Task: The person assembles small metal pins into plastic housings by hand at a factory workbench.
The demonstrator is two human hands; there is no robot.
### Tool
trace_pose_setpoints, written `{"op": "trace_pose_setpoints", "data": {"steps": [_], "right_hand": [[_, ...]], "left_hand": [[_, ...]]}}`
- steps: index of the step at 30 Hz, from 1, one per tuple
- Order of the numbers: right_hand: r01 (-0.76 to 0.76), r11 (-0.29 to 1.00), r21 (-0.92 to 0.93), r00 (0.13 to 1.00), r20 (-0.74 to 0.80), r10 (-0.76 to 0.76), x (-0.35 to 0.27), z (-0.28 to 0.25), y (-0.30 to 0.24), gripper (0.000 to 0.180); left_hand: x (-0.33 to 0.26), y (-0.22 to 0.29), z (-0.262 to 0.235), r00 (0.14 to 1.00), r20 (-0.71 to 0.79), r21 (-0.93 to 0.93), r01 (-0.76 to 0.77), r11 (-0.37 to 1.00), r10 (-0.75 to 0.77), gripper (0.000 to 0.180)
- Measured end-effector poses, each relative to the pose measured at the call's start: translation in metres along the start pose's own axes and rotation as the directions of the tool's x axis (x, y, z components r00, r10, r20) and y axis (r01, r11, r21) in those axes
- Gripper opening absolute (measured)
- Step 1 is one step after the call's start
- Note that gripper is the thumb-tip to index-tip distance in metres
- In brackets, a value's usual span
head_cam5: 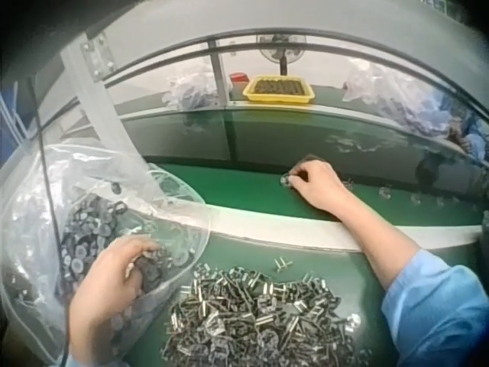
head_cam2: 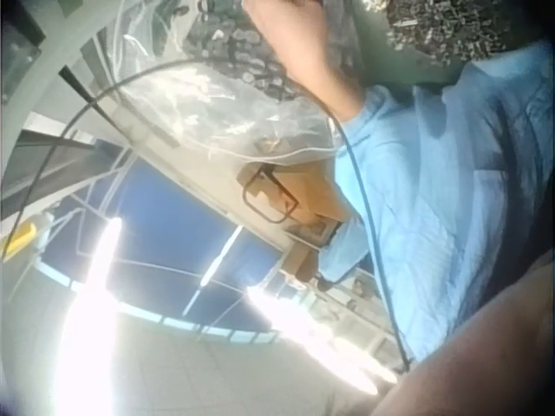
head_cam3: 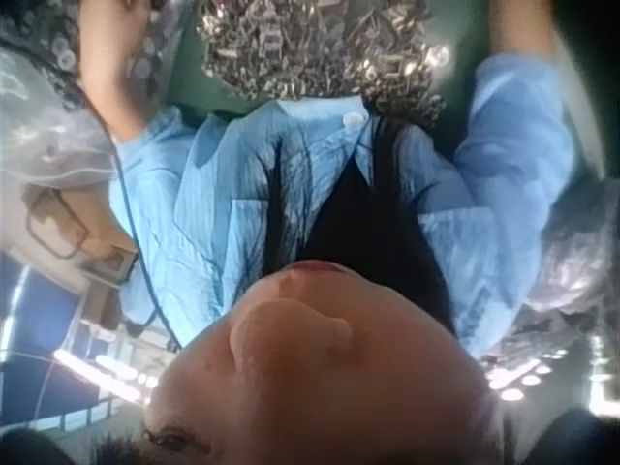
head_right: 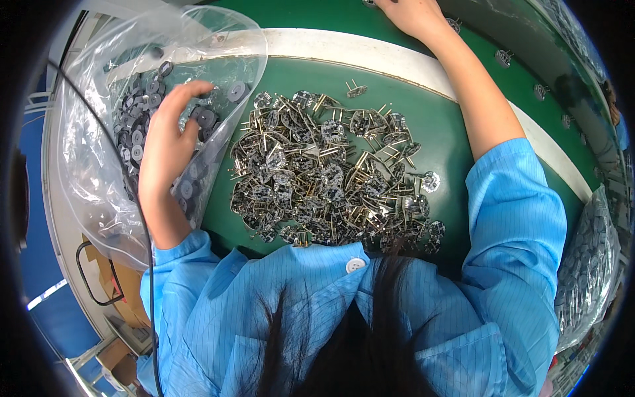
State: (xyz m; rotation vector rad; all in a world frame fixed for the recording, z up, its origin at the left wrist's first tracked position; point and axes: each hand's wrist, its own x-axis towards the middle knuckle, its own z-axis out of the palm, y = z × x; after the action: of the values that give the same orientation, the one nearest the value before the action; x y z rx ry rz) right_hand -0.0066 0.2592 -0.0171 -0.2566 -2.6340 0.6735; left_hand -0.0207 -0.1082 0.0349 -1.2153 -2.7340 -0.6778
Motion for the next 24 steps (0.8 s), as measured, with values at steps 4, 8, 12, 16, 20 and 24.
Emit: {"op": "trace_pose_setpoints", "data": {"steps": [4,8,12,16,20,24], "right_hand": [[0.146,0.988,-0.053,0.979,-0.139,-0.152,-0.002,-0.008,-0.003,0.024],[-0.056,0.925,0.376,0.853,0.499,-0.151,-0.017,-0.049,-0.047,0.019],[-0.073,0.946,0.317,0.749,0.643,-0.158,-0.048,-0.045,-0.056,0.023],[0.079,0.960,0.268,0.722,0.649,-0.240,-0.058,-0.047,-0.065,0.019],[0.166,0.946,0.280,0.713,0.629,-0.311,-0.060,-0.040,-0.069,0.015],[-0.020,0.776,0.630,0.781,0.495,-0.381,-0.048,-0.032,-0.065,0.012]], "left_hand": [[-0.018,-0.011,-0.006,0.991,0.087,-0.142,0.109,0.984,-0.097,0.045],[-0.012,-0.016,0.007,0.950,0.072,-0.193,0.313,0.930,-0.305,0.032],[0.012,0.004,0.024,0.976,-0.085,-0.182,0.184,0.966,-0.202,0.027],[0.039,0.035,0.035,0.949,-0.003,-0.700,0.223,0.678,-0.314,0.023],[0.052,0.042,0.049,0.926,0.274,-0.923,0.330,0.200,-0.259,0.031],[0.051,0.041,0.056,0.913,0.329,-0.887,0.386,0.253,-0.239,0.034]]}}
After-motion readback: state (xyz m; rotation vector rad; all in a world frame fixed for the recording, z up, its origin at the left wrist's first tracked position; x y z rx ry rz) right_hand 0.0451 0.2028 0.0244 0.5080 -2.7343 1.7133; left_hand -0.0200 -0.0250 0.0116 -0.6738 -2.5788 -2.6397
